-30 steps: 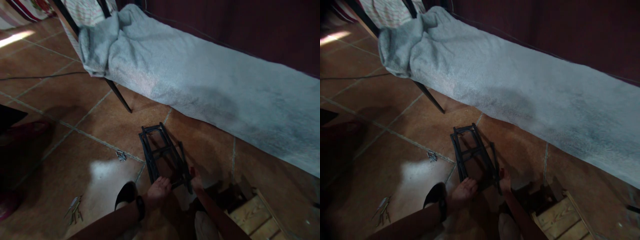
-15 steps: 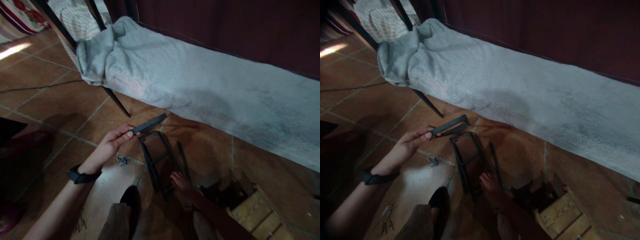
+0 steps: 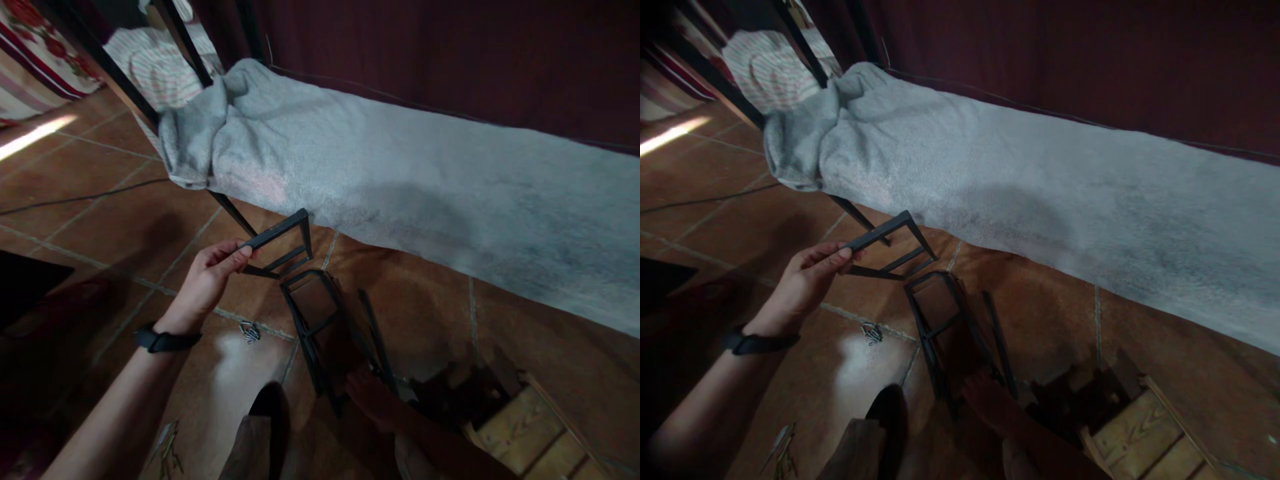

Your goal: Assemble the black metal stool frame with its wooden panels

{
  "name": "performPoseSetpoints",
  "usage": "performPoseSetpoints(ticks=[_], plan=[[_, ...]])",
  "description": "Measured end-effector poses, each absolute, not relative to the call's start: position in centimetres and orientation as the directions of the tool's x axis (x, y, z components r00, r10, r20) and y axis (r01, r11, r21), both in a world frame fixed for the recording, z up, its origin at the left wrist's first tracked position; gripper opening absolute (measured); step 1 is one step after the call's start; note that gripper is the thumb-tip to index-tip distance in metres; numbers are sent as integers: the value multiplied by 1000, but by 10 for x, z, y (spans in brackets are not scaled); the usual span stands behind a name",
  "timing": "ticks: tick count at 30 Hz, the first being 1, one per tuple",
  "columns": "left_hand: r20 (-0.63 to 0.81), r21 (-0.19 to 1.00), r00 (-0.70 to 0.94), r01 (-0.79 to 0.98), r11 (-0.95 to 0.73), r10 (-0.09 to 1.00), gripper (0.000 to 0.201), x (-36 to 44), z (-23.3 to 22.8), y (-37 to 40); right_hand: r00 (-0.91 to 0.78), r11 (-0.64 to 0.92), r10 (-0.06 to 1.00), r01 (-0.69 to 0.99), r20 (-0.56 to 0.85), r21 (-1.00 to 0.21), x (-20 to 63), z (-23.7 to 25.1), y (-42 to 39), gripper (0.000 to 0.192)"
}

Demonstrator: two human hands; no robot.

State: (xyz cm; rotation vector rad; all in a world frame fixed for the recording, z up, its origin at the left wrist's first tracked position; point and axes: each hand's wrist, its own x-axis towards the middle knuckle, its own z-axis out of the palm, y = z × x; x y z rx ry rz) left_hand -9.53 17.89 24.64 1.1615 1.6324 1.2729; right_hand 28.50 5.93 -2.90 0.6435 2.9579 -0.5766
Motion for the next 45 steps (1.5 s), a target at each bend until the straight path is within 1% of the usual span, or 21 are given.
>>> performPoseSetpoints(ticks=[2,4,7,10,12,15,16,19,21,25,29,31,33,34,36,38,41,45], plan=[[-19,965,-328,242,103,944,17,-97,249,178,-922,852,364,388,-136,-352,283,-7,63,14],[-8,964,-346,246,99,938,18,-97,252,177,-932,859,336,362,-134,-363,280,25,72,14],[-10,963,-369,246,107,929,20,-95,257,176,-943,868,310,334,-125,-367,271,86,99,15],[-2,964,-395,243,107,919,20,-92,261,175,-958,884,273,287,-90,-369,257,150,139,24],[-2,963,-397,247,108,918,21,-92,263,176,-963,908,266,268,-50,-323,242,188,169,29],[1,957,-398,266,115,917,22,-97,266,177,-961,923,274,254,29,-289,214,231,212,25],[11,956,-415,271,112,910,22,-100,265,178,-951,917,305,278,53,-286,204,241,224,23],[39,962,-488,254,99,872,23,-112,263,179,-949,921,305,272,80,-280,177,256,251,21],[49,971,-508,227,79,860,23,-120,262,178,-950,927,299,268,87,-261,163,260,262,21],[49,984,-465,172,36,884,25,-127,263,178,-949,943,289,259,129,-209,142,273,274,23],[23,992,-459,117,35,888,29,-123,266,181,-932,939,320,288,170,-189,131,310,279,28],[15,998,-452,65,16,892,39,-119,266,182,-936,939,323,297,142,-174,128,334,276,29],[24,999,-426,33,-11,904,51,-114,265,181,-948,945,303,286,99,-157,124,356,270,29],[32,999,-409,32,-20,912,52,-113,264,180,-953,949,293,279,78,-147,122,366,266,29],[35,999,-384,49,-18,923,46,-110,261,176,-956,950,292,285,37,-128,117,381,259,26],[24,999,-384,52,-5,923,41,-110,260,171,-946,940,324,322,0,-115,115,390,257,24],[4,999,-393,35,11,920,41,-109,263,165,-924,917,374,381,-75,-116,118,396,263,25],[-39,999,-351,20,49,935,41,-100,273,163,-879,873,448,470,-165,-134,135,396,278,28]])
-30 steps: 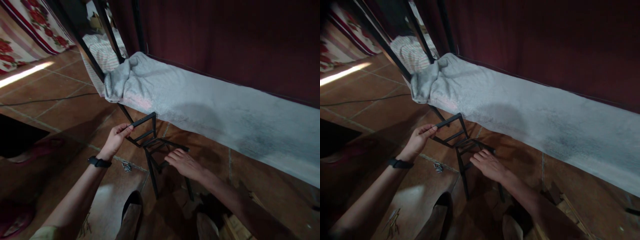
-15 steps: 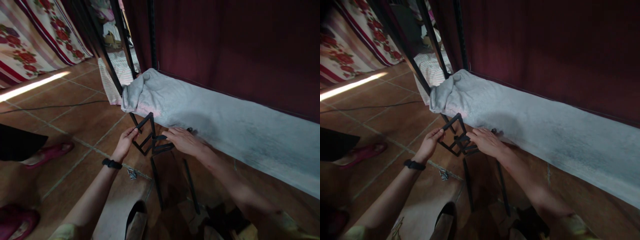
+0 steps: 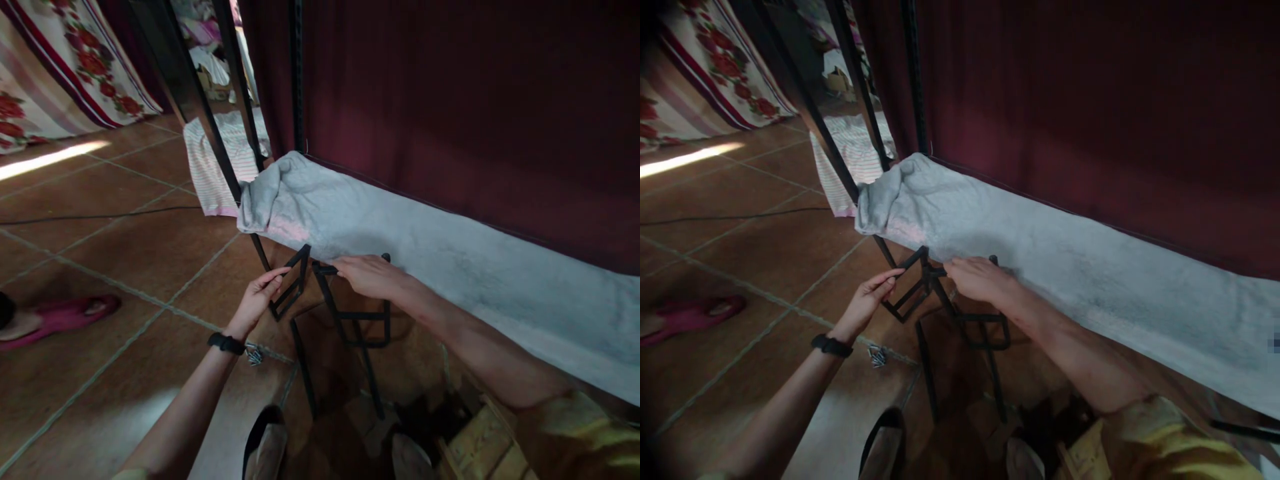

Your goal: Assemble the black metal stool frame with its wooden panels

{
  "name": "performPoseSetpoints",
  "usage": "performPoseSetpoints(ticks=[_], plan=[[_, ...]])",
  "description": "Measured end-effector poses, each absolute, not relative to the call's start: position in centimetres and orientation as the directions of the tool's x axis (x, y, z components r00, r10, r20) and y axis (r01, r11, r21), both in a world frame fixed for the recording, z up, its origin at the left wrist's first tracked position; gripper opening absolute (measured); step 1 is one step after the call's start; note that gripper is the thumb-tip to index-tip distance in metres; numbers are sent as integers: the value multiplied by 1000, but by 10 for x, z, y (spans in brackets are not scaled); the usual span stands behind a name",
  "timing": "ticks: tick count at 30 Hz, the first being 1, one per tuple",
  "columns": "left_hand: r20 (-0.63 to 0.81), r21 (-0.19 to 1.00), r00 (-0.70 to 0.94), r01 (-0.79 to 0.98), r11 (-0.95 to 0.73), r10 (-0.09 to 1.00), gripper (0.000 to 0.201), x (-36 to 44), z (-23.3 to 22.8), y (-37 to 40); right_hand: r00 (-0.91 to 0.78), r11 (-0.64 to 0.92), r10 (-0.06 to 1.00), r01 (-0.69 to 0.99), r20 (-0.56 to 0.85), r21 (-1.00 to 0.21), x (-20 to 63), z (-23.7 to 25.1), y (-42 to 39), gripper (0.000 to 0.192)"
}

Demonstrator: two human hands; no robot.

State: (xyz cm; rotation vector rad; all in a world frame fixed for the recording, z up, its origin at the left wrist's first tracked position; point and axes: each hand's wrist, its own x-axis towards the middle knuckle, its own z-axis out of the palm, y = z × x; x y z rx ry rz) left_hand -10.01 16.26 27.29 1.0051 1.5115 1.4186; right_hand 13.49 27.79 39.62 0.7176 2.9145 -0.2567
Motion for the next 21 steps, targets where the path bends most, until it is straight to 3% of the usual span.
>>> performPoseSetpoints(ticks=[8,15,18,21], plan=[[-30,999,-337,9,35,941,40,-103,273,162,-753,705,651,648,-98,-288,217,404,280,34],[-18,999,-283,-53,3,959,42,-102,265,165,-394,318,919,737,2,-597,318,361,231,43],[-12,999,-260,-33,3,965,41,-103,262,165,-53,-18,996,643,-68,-766,367,325,206,43],[-3,1000,-226,-12,0,974,41,-104,262,164,135,-282,959,355,-249,-891,406,283,184,39]])
